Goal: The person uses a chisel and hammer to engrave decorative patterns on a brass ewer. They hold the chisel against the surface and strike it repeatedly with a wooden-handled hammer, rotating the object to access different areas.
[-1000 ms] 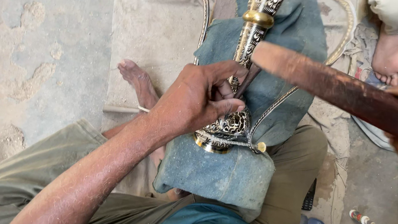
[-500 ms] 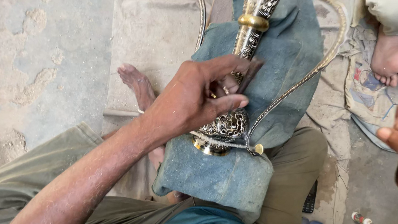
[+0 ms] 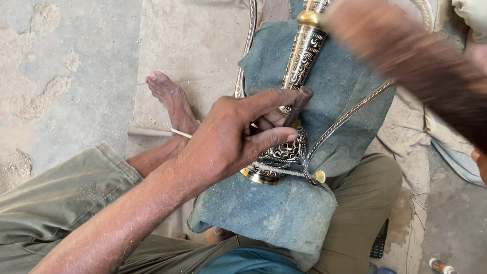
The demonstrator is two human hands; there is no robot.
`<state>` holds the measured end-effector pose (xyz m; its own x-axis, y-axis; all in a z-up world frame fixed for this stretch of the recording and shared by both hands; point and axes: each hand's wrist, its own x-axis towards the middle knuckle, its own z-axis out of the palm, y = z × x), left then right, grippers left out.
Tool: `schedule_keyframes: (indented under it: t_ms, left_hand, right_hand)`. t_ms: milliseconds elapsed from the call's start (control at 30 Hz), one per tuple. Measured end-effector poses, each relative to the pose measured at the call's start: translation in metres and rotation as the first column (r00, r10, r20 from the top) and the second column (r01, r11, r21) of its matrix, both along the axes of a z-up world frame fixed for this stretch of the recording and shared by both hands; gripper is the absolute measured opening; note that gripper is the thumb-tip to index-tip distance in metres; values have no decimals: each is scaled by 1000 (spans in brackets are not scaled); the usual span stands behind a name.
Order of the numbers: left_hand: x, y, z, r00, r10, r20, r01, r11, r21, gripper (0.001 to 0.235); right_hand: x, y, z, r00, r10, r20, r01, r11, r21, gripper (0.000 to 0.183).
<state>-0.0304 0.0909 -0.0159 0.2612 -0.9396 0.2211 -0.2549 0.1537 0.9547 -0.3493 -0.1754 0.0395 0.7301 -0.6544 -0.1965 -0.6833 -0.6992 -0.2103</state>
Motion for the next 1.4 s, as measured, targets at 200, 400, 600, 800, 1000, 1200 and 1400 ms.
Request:
schedule_keyframes:
  t_ms: [200, 400, 600, 800, 1000, 1200, 1400]
  left_hand:
    - [5, -4, -6, 999, -41, -3, 41, 997, -58, 47]
    - [6, -4, -2, 998, -26, 60, 27, 999, -17, 46]
    - [5, -9, 5, 999, -2, 39, 0, 997, 74, 50]
    - [3, -4, 21, 995, 81, 53, -83, 996, 22, 33]
    - [25, 75, -11, 907, 413, -78, -386, 892, 236, 23]
    - [47, 167, -57, 827, 99, 554, -490, 610, 623, 40]
    - [47, 193, -52, 555, -86, 828, -674, 537, 508, 29]
  right_hand:
    - [3, -8, -1, 998, 52, 28, -51, 998, -20, 38]
    - [8, -3, 3, 996, 84, 27, -82, 995, -53, 40]
    - [-9, -11, -5, 991, 102, 89, -94, 991, -93, 42]
    - [-29, 3, 2, 989, 73, 130, -66, 996, -62, 42]
    - [19, 125, -5, 638, -312, 704, -53, 895, 443, 40]
    - [65, 183, -72, 279, -481, 831, -187, 822, 538, 42]
    - [73, 175, -78, 303, -489, 818, -125, 830, 543, 37]
